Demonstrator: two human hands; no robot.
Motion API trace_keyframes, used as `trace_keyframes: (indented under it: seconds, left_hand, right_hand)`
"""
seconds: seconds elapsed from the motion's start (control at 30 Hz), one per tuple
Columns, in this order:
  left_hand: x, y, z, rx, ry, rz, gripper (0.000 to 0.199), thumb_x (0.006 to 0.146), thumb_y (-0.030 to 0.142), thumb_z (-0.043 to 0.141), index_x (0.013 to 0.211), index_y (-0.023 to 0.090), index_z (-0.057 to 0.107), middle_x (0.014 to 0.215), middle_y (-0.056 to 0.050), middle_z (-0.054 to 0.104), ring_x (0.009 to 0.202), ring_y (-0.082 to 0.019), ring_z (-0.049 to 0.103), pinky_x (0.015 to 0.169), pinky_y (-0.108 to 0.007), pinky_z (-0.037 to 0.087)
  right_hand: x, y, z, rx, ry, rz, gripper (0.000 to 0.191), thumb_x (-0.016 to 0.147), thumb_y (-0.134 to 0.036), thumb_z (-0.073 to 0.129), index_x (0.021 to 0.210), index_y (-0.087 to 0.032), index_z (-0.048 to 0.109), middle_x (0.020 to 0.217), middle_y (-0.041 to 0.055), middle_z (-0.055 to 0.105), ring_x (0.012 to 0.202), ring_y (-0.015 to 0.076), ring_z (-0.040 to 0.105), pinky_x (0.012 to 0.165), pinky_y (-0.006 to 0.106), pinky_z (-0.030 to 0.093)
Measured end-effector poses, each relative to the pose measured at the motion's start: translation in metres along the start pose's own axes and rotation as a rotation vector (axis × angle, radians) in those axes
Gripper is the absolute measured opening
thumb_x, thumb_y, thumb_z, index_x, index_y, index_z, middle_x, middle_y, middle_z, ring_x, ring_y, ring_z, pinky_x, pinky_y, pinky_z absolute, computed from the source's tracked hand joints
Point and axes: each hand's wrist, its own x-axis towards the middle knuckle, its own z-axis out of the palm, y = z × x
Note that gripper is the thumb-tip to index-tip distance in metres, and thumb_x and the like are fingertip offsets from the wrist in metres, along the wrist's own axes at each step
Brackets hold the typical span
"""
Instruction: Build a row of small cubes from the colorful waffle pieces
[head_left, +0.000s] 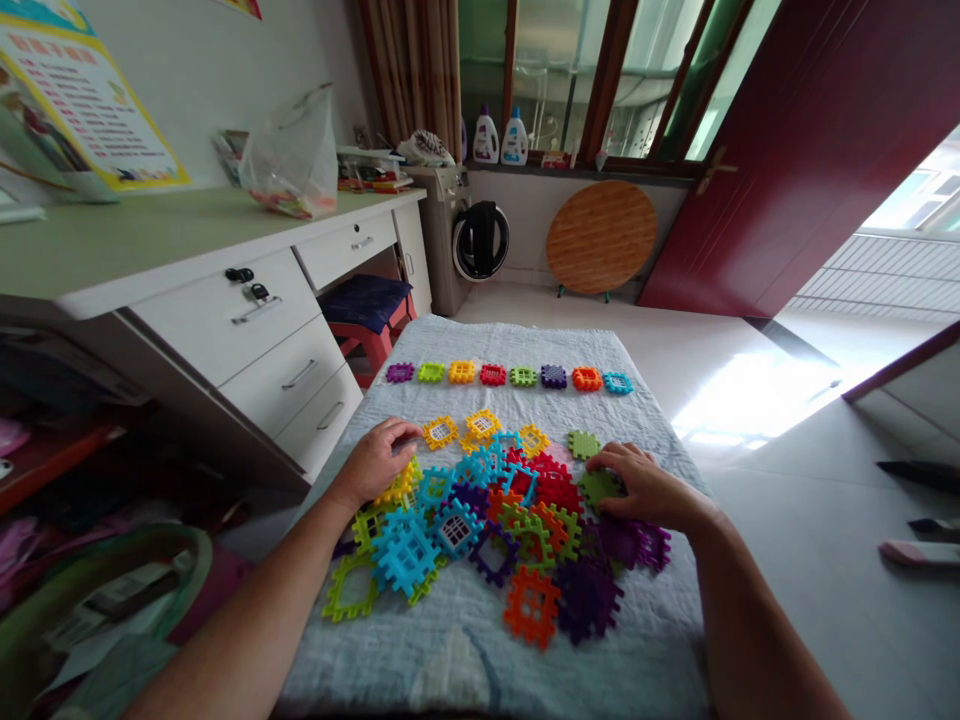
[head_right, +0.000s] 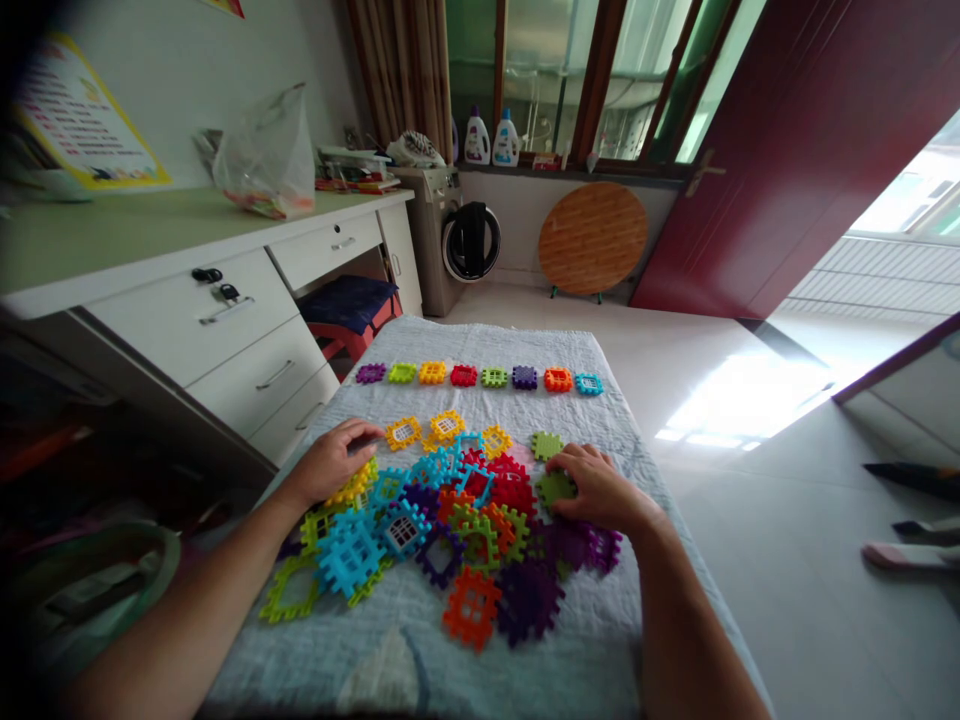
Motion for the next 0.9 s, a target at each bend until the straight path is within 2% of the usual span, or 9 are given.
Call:
trace_keyframes:
  seconds: [0.1, 0.23, 0.37, 0.5, 0.57, 0.73, 0.9]
  left_hand:
    - [0.0, 0.001, -0.001, 0.007, -0.006, 0.003, 0.02, 0.078, 0.024, 0.05, 0.092, 0.019, 0.064, 0.096, -0.004, 0.062, 0.093, -0.02, 0.059, 0.088, -0.031, 0.047]
    - [0.001, 0.002, -0.001, 0.018, -0.01, 0.006, 0.02, 0.077, 0.025, 0.051, 0.092, 0.019, 0.064, 0.096, -0.004, 0.062, 0.092, -0.02, 0.059, 0.088, -0.032, 0.047]
    - [0.002, 0.001, -0.001, 0.019, -0.019, 0.01, 0.021, 0.078, 0.025, 0.05, 0.092, 0.019, 0.064, 0.096, -0.004, 0.062, 0.092, -0.021, 0.059, 0.089, -0.033, 0.047]
    - [0.001, 0.0, -0.001, 0.015, -0.033, 0.015, 0.021, 0.078, 0.025, 0.05, 0.093, 0.018, 0.064, 0.097, -0.005, 0.062, 0.094, -0.02, 0.058, 0.09, -0.033, 0.046]
    - [0.001, -0.001, -0.001, 0.017, -0.034, 0.016, 0.021, 0.078, 0.025, 0.05, 0.093, 0.018, 0.063, 0.097, -0.005, 0.062, 0.094, -0.02, 0.058, 0.09, -0.033, 0.045]
    - [0.001, 0.001, -0.001, 0.012, -0.036, 0.012, 0.021, 0.078, 0.025, 0.05, 0.093, 0.018, 0.063, 0.097, -0.005, 0.062, 0.094, -0.02, 0.058, 0.09, -0.033, 0.045]
    - [0.001, 0.001, -0.002, 0.009, -0.046, 0.014, 0.021, 0.078, 0.026, 0.051, 0.093, 0.018, 0.063, 0.097, -0.005, 0.061, 0.094, -0.02, 0.058, 0.09, -0.034, 0.045]
  right_hand:
    - [0.003, 0.0, 0.001, -0.001, 0.033, 0.009, 0.038, 0.068, -0.033, 0.065, 0.105, -0.025, 0.062, 0.107, 0.0074, 0.06, 0.104, 0.0286, 0.049, 0.093, 0.045, 0.036]
    - [0.007, 0.001, 0.001, 0.077, 0.139, 0.013, 0.023, 0.075, -0.029, 0.058, 0.096, -0.023, 0.063, 0.096, 0.0054, 0.064, 0.094, 0.0243, 0.056, 0.085, 0.039, 0.041]
    - [0.012, 0.01, 0.005, 0.222, 0.314, 0.094, 0.021, 0.08, -0.032, 0.052, 0.098, -0.023, 0.06, 0.085, 0.0027, 0.066, 0.076, 0.0192, 0.06, 0.072, 0.033, 0.045]
    - [0.02, 0.023, 0.012, 0.382, 0.54, 0.198, 0.025, 0.081, -0.036, 0.052, 0.1, -0.022, 0.058, 0.08, 0.0026, 0.066, 0.073, 0.0183, 0.061, 0.067, 0.031, 0.046]
    - [0.027, 0.029, 0.016, 0.442, 0.605, 0.223, 0.024, 0.08, -0.037, 0.053, 0.098, -0.021, 0.057, 0.08, 0.0029, 0.066, 0.072, 0.018, 0.062, 0.066, 0.031, 0.046]
    - [0.042, 0.032, 0.022, 0.425, 0.561, 0.203, 0.021, 0.08, -0.036, 0.052, 0.095, -0.021, 0.058, 0.079, 0.002, 0.067, 0.071, 0.0175, 0.061, 0.068, 0.031, 0.045]
    - [0.046, 0.023, 0.021, 0.165, 0.566, 0.171, 0.015, 0.079, -0.032, 0.053, 0.089, -0.022, 0.06, 0.085, 0.0041, 0.067, 0.085, 0.0218, 0.06, 0.079, 0.037, 0.042]
